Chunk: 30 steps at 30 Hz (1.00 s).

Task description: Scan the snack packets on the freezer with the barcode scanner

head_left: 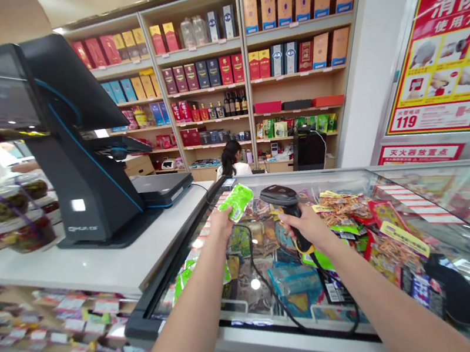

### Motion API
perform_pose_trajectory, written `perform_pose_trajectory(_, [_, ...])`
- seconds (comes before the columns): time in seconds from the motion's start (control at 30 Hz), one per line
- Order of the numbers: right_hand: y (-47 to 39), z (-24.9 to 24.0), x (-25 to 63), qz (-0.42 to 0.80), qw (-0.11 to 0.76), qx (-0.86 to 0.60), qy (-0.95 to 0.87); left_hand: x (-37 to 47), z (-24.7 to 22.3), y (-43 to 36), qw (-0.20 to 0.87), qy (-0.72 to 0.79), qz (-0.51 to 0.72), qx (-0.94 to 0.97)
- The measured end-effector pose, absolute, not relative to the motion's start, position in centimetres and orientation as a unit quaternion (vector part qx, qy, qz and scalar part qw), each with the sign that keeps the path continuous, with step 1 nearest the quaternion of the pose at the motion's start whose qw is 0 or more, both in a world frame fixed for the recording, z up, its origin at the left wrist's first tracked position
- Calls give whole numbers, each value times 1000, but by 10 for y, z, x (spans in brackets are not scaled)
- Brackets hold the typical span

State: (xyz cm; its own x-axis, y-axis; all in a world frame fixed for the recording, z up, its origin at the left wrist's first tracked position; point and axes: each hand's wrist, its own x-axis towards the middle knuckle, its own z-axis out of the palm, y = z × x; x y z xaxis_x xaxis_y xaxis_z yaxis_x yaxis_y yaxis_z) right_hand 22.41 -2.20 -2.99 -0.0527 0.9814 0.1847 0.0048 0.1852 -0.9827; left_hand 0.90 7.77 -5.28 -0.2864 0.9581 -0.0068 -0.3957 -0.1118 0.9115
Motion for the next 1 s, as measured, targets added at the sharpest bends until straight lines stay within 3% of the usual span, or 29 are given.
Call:
perform_pose_trajectory(0.17, [-28,-46,217,452,479,-454,-600,29,-79,81,446,415,728,314])
perform_pose_trajectory(0.47, [-25,-75,200,412,395,-510,-643,32,-93,85,418,438,706,368])
perform_pose_trajectory(1.0, [-38,-69,206,440,397,-496,-635,28,-100,88,434,434,720,322])
